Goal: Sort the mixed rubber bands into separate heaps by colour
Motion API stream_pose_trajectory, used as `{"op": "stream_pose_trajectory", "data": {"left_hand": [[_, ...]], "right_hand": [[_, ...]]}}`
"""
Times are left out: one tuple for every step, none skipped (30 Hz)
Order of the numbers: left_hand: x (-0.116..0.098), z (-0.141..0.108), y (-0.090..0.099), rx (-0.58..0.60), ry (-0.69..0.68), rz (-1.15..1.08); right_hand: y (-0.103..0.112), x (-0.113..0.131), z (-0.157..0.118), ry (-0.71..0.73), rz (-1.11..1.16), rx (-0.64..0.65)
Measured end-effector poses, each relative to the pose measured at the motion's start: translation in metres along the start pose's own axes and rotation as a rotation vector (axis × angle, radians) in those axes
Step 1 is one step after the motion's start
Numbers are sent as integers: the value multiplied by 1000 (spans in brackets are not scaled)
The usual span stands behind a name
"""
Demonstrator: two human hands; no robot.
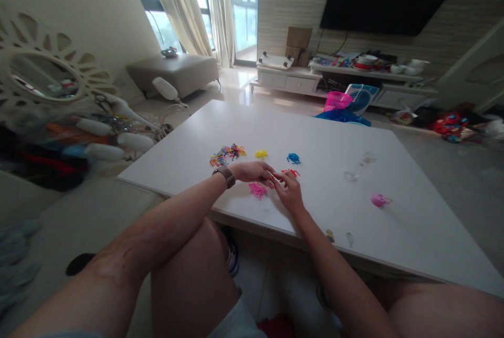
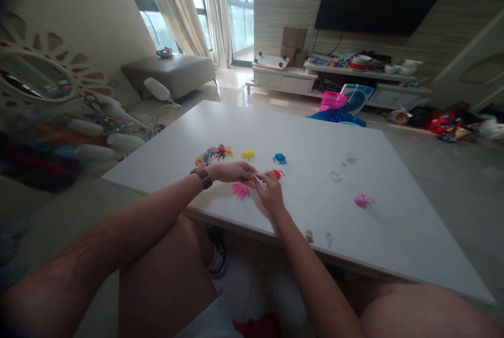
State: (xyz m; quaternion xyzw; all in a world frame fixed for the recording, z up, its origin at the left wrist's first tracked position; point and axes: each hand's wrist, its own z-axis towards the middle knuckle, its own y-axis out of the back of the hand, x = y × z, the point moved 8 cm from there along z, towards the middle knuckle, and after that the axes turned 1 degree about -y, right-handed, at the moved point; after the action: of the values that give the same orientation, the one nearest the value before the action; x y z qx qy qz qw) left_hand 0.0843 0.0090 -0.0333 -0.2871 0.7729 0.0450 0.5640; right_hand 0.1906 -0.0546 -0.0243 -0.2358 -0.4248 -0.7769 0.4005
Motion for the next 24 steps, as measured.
{"op": "stream_pose_trajectory", "data": {"left_hand": [[1,0,1,-3,5,14],[2,0,2,-10,10,27],[3,0,3,-19,14,37],[4,0,4,-24,18,43],[4,-1,4,-25,23,46],[4,-2,3,-23,28,46],[4,-2,3,-21,33,45],[4,-3,2,-17,37,43],[4,-4,1,-13,42,42],[3,-5,0,-13,46,43],[2,-6,0,-20,46,42],[1,-7,1,-36,43,41],[-1,-8,4,-59,37,37],[-3,-9,7,-90,29,33],[-5,-10,12,-127,17,29],[-7,-12,17,-164,5,28],[-9,-13,22,-197,-5,31],[-10,-15,27,-226,-16,37],[-11,-16,31,-246,-24,43],[-11,-16,34,-256,-28,50],[-11,-16,35,-256,-28,55],[-10,-16,36,-251,-24,60],[-9,-15,36,-245,-18,65],[-8,-15,35,-241,-12,72]], "right_hand": [[-1,0,0,8,2,3],[-1,0,0,14,4,5],[-1,0,0,17,4,6],[-2,0,0,18,4,9],[-2,0,0,16,3,13],[-2,0,0,14,2,19],[-3,-1,0,12,1,27],[-4,-1,0,11,0,38],[-6,-1,0,9,-1,48],[-7,-1,-1,8,-3,57],[-8,-1,-1,10,-7,61],[-8,0,-1,14,-12,61],[-8,0,-1,19,-19,51],[-6,0,-1,22,-26,32],[-2,-1,-1,18,-36,-2],[4,-4,0,2,-53,-53],[12,-8,0,-26,-75,-119],[21,-14,-1,-67,-101,-193],[31,-21,-1,-115,-129,-270],[41,-28,-3,-167,-155,-342],[49,-35,-4,-211,-172,-394],[55,-41,-5,-246,-186,-434],[59,-45,-6,-267,-197,-454],[60,-48,-5,-273,-203,-455]]}}
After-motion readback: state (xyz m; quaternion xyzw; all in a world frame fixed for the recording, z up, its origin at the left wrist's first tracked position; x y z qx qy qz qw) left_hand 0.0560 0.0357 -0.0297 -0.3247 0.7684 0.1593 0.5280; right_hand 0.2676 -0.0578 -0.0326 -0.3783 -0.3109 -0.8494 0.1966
